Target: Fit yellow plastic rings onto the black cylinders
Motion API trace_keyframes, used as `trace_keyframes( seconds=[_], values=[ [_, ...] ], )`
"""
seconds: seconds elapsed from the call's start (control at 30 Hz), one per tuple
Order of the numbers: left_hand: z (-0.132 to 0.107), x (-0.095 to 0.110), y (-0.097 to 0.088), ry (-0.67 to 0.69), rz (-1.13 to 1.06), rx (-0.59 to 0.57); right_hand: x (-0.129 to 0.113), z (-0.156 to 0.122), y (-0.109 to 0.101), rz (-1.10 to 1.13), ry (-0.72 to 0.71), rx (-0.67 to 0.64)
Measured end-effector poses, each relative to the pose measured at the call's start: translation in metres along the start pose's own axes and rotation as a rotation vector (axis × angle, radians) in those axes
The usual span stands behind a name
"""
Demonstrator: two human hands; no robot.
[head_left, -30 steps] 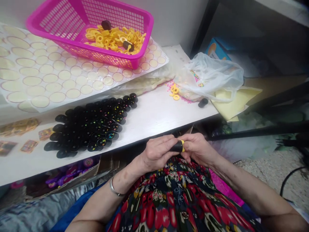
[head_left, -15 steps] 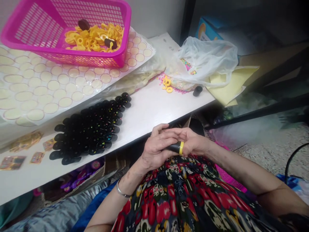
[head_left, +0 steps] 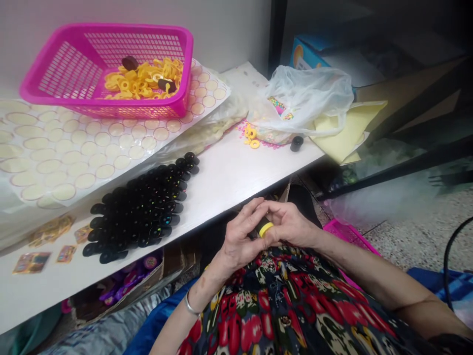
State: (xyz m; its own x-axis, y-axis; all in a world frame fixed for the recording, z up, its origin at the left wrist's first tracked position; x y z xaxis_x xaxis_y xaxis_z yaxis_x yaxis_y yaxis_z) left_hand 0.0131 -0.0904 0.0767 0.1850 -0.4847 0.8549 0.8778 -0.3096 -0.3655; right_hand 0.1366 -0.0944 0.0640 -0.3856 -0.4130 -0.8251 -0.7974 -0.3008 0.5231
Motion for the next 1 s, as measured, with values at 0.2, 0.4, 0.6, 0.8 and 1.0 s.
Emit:
trace_keyframes(
  seconds=[0.2, 0.4, 0.6, 0.8, 1.0],
  values=[
    [0.002, 0.004, 0.0, 0.063, 0.033, 0.046, 0.002, -0.001, -0.003, 0.013, 0.027, 0.03],
    [-0.003, -0.004, 0.009, -0.032, 0.051, 0.145, 0.006, 0.005, -0.001, -0.088, -0.083, 0.155],
    [-0.005, -0.029, 0.012, -0.182, 0.008, 0.143, 0.03, 0.016, -0.013, -0.002, 0.008, 0.193],
    [-0.007, -0.026, 0.013, -0.17, 0.031, 0.13, 0.024, 0.012, -0.015, -0.015, 0.073, 0.143],
    [-0.009, -0.023, 0.015, -0.076, 0.113, 0.142, 0.022, 0.011, -0.012, -0.034, 0.03, 0.224]
  ],
)
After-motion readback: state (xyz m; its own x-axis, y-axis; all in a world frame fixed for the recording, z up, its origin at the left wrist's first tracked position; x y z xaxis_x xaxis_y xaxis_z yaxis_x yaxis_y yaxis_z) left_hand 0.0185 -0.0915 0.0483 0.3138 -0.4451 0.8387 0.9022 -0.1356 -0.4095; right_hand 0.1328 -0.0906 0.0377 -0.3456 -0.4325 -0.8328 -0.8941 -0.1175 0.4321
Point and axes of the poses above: each hand's wrist, its own z-axis towards the middle knuckle, its own y-axis out of the palm, x = y × z, the point moved 4 cm from there along z, towards the middle knuckle, and after that the axes turned 1 degree about x, right-handed, at the moved point
